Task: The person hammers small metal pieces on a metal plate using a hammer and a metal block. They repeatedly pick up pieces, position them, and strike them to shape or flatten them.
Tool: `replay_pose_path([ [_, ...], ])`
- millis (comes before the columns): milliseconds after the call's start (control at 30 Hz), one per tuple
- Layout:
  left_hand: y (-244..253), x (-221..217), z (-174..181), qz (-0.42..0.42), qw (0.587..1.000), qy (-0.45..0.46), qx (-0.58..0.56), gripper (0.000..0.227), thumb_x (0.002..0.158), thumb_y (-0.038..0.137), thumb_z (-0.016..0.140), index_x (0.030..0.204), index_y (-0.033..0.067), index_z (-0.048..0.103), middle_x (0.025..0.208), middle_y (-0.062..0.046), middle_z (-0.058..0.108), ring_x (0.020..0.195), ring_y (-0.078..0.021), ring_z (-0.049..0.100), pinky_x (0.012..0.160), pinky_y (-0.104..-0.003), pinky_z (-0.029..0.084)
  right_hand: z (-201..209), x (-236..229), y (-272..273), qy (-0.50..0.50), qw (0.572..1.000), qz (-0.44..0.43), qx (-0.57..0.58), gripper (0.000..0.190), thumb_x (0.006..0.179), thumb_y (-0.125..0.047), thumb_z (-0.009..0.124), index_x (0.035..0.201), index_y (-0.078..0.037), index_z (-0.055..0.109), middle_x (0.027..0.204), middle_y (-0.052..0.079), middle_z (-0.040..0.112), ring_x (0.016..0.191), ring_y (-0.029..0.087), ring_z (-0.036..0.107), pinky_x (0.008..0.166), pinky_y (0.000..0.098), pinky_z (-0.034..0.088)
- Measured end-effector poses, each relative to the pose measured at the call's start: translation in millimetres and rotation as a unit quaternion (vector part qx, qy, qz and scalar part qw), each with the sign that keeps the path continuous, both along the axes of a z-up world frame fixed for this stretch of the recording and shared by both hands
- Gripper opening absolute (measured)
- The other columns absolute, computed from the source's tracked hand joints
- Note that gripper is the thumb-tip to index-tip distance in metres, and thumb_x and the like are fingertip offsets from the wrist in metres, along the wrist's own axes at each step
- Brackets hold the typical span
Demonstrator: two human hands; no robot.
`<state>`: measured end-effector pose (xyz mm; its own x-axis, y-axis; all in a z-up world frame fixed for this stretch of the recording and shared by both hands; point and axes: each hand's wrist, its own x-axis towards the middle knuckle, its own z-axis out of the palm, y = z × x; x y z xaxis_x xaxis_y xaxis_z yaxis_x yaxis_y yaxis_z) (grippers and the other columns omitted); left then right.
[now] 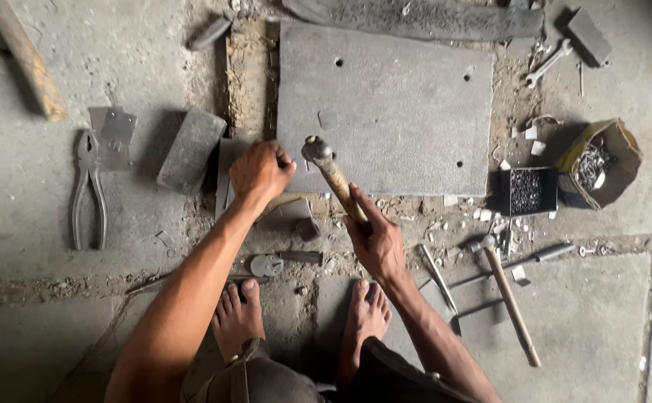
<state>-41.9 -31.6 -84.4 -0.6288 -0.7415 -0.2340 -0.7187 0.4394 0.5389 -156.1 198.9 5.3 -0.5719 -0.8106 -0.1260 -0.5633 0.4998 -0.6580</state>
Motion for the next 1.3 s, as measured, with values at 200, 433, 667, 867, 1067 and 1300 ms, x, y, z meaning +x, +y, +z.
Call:
replay_pose_path([
  [200,-6,-3,16,0.029,0.996,-0.024,0.076,0.023,0.085,0.033,0.082,0.101,0.0194,0.074,0.100,-0.001,0.072,0.076,-0.0146,0.066,0.062,-0.033,0.052,5,6,2,0.017,0.997,0.025,-0.072,0.055,0.100,-0.022,0.066,0.152,-0.019,0.050,0.096,0.015,0.078,0.050,0.009,0.059,0.043,0.0304,0.052],
  [433,-9,-6,17,0.016,0.994,-0.068,0.081,0.028,0.085,0.035,0.083,0.102,0.0161,0.072,0.092,-0.001,0.072,0.057,-0.0120,0.058,0.042,-0.030,0.040,-3,9,11,0.002,1.000,-0.021,0.004,0.056,0.096,-0.024,0.070,0.149,-0.023,0.051,0.097,0.015,0.077,0.041,0.010,0.059,0.035,0.0293,0.052],
  [667,-6,-6,11,0.033,0.993,-0.058,0.098,0.020,0.087,0.029,0.081,0.101,0.0173,0.073,0.092,0.002,0.071,0.052,-0.0086,0.052,0.040,-0.029,0.036,-4,15,19,0.009,1.000,-0.008,-0.024,0.058,0.094,-0.024,0.071,0.150,-0.023,0.053,0.084,0.014,0.075,0.052,0.010,0.063,0.045,0.0314,0.053],
  [867,-6,-7,12,0.024,0.999,-0.033,0.032,0.029,0.082,0.032,0.083,0.100,0.0119,0.071,0.091,-0.003,0.069,0.055,-0.0118,0.053,0.041,-0.031,0.039,3,9,3,-0.009,0.999,-0.018,0.045,0.058,0.096,-0.023,0.070,0.151,-0.023,0.051,0.066,0.010,0.071,0.046,0.011,0.056,0.044,0.0333,0.048],
  [1067,6,-7,15,-0.003,1.000,-0.016,-0.021,0.028,0.086,0.029,0.081,0.105,0.0131,0.069,0.097,-0.005,0.065,0.071,-0.0161,0.058,0.057,-0.034,0.049,-3,-3,2,-0.086,0.990,-0.078,0.084,0.059,0.095,-0.024,0.067,0.152,-0.025,0.049,0.072,0.006,0.072,0.044,0.011,0.054,0.038,0.0288,0.045],
  [1300,22,-8,-4,-0.100,0.993,0.031,-0.057,0.045,0.078,0.029,0.086,0.110,0.0109,0.060,0.104,-0.009,0.053,0.090,-0.0240,0.058,0.061,-0.034,0.055,9,1,85,-0.279,0.934,-0.222,0.011,0.069,0.092,-0.019,0.064,0.156,-0.015,0.041,0.067,0.004,0.064,0.046,0.012,0.055,0.037,0.0270,0.046],
])
